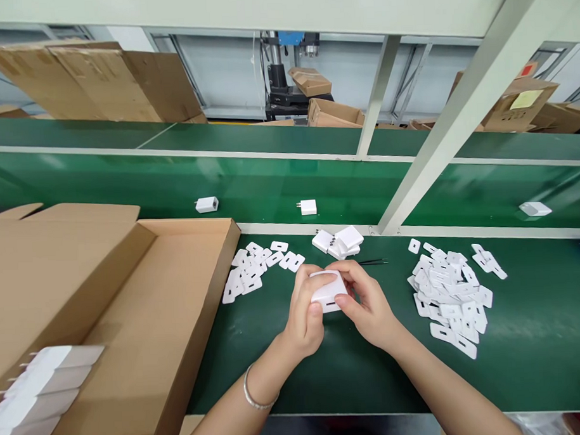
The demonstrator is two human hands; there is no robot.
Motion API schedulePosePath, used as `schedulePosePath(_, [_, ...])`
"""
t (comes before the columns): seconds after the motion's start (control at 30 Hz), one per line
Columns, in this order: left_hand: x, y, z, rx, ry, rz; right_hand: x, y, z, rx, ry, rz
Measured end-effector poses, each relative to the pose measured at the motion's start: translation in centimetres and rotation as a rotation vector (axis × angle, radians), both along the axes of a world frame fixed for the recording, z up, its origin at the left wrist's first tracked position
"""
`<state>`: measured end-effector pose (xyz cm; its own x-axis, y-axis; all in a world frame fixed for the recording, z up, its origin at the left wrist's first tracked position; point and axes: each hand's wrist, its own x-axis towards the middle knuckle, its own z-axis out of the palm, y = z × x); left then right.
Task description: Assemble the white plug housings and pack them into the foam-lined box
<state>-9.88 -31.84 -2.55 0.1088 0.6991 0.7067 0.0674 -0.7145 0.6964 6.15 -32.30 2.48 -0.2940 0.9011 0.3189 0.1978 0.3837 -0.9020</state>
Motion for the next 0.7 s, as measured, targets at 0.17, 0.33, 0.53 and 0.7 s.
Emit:
schedulePosePath(0.17, [-0.1,0.0,0.2,0.019,0.031,-0.037,0.1,-0.1,0.1,0.081,-0.020,-0.048])
schedulePosePath(0.33, [-0.3,0.2,0.8,0.055,-0.020,-0.040,-0.1,0.1,0.6,0.154,-0.110,-0.022])
schedulePosePath(0.53, [-0.5,0.4,1.2,0.016,0.008,-0.042,0.1,-0.1,0.7,0.131,-0.199,-0.051])
schedulePosePath(0.7, [-0.7,0.9,0.8,-0.029,0.041,0.031,1.9,3.6,1.6,0.082,-0.277,0.057])
